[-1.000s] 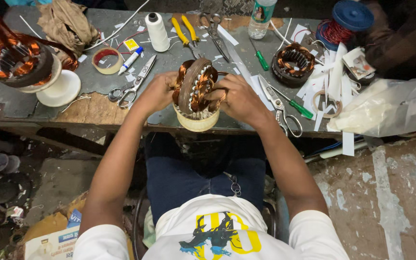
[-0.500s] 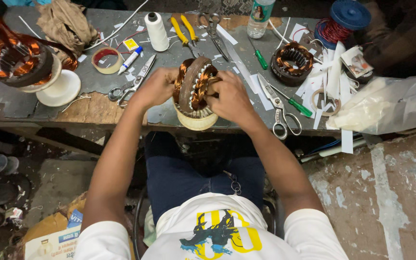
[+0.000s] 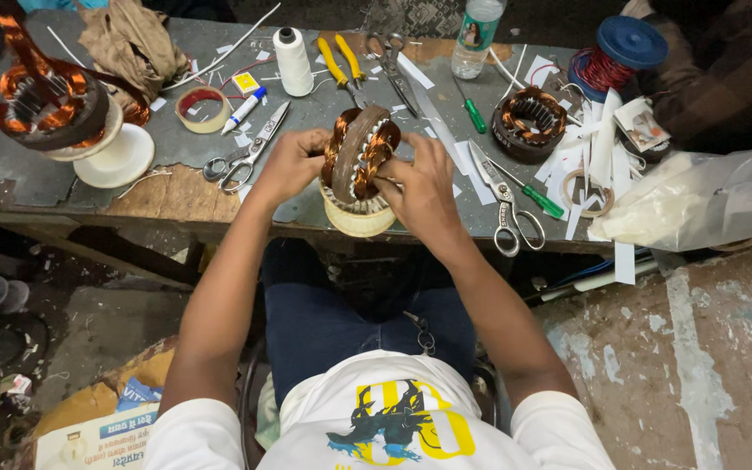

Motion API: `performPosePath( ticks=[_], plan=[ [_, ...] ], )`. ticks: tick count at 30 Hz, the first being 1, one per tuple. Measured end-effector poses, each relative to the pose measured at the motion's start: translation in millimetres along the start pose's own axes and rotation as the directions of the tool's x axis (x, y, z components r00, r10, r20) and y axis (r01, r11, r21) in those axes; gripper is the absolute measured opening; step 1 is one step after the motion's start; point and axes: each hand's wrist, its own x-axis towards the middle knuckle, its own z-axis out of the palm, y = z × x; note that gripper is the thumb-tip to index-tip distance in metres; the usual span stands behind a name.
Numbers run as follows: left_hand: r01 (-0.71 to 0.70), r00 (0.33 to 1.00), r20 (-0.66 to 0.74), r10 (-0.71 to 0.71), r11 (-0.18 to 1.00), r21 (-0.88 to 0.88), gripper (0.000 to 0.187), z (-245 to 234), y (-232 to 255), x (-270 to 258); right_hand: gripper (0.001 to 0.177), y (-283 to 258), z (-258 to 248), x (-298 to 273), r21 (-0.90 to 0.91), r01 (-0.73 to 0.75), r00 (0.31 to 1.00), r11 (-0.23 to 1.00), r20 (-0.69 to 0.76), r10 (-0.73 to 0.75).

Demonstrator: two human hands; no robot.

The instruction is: The person winds copper wire around a cylindrical stator core, using both hands to guide and secure the wire. They periodically cut small strips of white insulating material with scissors and place them between wire layers. The work continues with repeated winding and insertion of insulation strips.

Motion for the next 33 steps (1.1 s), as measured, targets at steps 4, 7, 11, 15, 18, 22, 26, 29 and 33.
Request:
performPosePath(
  ticks=[4, 7, 11, 15, 18, 22, 26, 29, 33],
  plan=[
    [-0.158, 0.987, 0.03, 0.156, 0.985, 0.065, 0.03, -1.8, -4.2, 0.3, 0.017, 12.3, 6.4, -0.4, 0.121, 0.048, 0.998, 0.991, -0.04, -0.043],
    [-0.209, 0.977, 0.048, 0.206, 0.976, 0.06, 0.023, -10.5, -8.1, 5.1, 0.018, 19.2, 9.2, -1.3, 0.102, 0.099, 0.995, 0.99, -0.04, -0.096],
    [0.11, 0.953, 0.279, -0.118, 0.993, 0.044, 0.011, -19.2, -10.6, 15.1, 0.016, 21.0, 9.0, -2.6, 0.049, 0.125, 0.992, 0.991, -0.04, -0.123],
    [-0.4, 0.897, 0.37, 0.243, 0.801, 0.446, 0.017, -17.0, -10.2, 27.8, 0.016, 16.4, 5.8, -0.6, 0.028, 0.14, 0.99, 0.99, -0.022, -0.139],
    [-0.33, 0.938, 0.311, 0.152, 0.664, 0.671, 0.017, -15.6, -9.7, 27.9, 0.018, 13.6, 3.7, 0.5, -0.029, 0.144, 0.989, 0.989, -0.016, -0.145],
    [-0.333, 0.942, 0.273, 0.196, 0.648, 0.685, 0.019, -18.4, -10.1, 17.8, 0.017, 13.3, 10.1, -1.5, -0.057, 0.115, 0.992, 0.992, -0.037, -0.117],
    [-0.368, 0.929, 0.263, 0.258, 0.606, 0.705, 0.023, -15.7, -9.4, 11.9, 0.015, 21.3, 19.7, -5.8, 0.059, -0.025, 1.0, 0.998, -0.013, 0.025],
    [-0.426, 0.901, 0.279, 0.331, 0.563, 0.708, 0.021, -17.5, -8.1, 9.0, 0.016, 29.4, 28.1, -8.4, 0.306, -0.215, 0.976, 0.927, 0.045, 0.211],
    [-0.444, 0.886, 0.308, 0.345, 0.449, 0.775, 0.017, -20.7, -9.9, 0.7, 0.019, 33.4, 33.6, -12.9, 0.402, -0.195, 0.978, 0.895, 0.009, 0.209]
  ],
)
